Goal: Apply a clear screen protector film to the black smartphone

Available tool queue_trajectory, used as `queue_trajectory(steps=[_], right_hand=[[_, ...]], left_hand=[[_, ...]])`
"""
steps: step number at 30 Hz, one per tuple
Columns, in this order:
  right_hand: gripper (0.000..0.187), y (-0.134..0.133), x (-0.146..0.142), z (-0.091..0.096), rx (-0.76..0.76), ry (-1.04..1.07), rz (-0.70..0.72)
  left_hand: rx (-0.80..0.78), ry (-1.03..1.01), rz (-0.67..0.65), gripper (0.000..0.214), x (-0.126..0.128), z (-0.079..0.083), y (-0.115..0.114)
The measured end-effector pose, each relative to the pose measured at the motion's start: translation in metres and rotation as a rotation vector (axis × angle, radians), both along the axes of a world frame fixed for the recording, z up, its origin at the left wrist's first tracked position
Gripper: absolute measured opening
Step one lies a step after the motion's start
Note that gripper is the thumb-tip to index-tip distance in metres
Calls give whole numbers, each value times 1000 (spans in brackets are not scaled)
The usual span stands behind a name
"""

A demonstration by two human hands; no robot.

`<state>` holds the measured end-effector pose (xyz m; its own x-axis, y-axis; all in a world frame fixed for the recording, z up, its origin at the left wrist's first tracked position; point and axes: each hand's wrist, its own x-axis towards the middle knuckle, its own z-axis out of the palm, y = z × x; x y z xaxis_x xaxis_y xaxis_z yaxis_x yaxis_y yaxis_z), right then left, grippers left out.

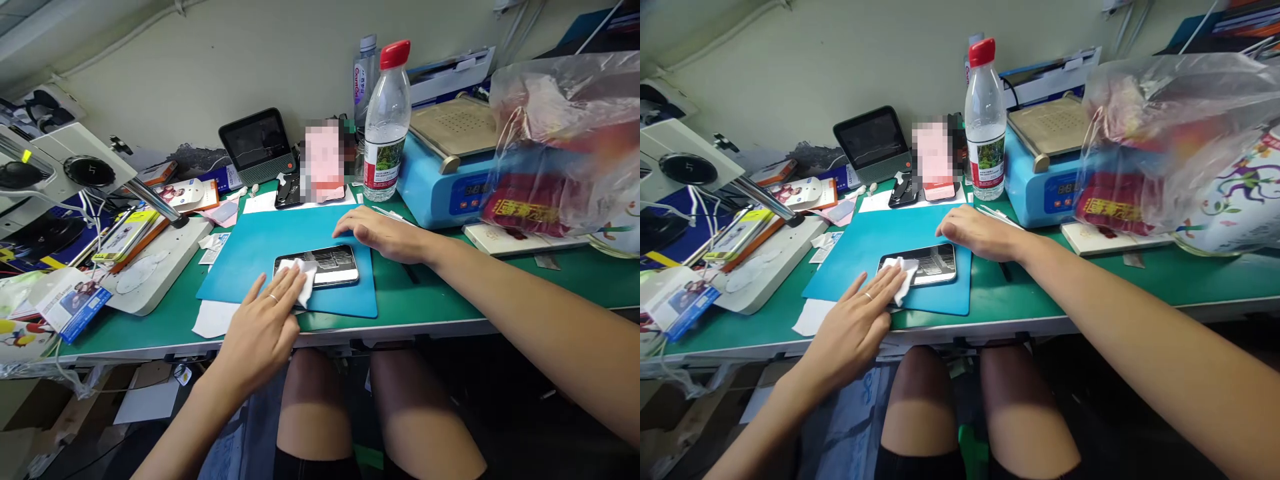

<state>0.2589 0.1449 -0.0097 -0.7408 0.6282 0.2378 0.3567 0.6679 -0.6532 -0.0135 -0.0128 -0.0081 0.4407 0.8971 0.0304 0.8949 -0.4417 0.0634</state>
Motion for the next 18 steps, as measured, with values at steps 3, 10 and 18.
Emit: queue_trajectory(steps=[3, 10, 18], right_hand=[[100, -1, -1, 2, -12, 0, -15], [101, 0, -3, 0, 11, 14, -24], [94, 7, 0, -6, 78, 22, -28]], left_hand=[[17, 28, 73, 64, -11, -2, 1], [16, -95, 45, 70, 31, 0, 21], [156, -221, -29, 72, 91, -11, 19]])
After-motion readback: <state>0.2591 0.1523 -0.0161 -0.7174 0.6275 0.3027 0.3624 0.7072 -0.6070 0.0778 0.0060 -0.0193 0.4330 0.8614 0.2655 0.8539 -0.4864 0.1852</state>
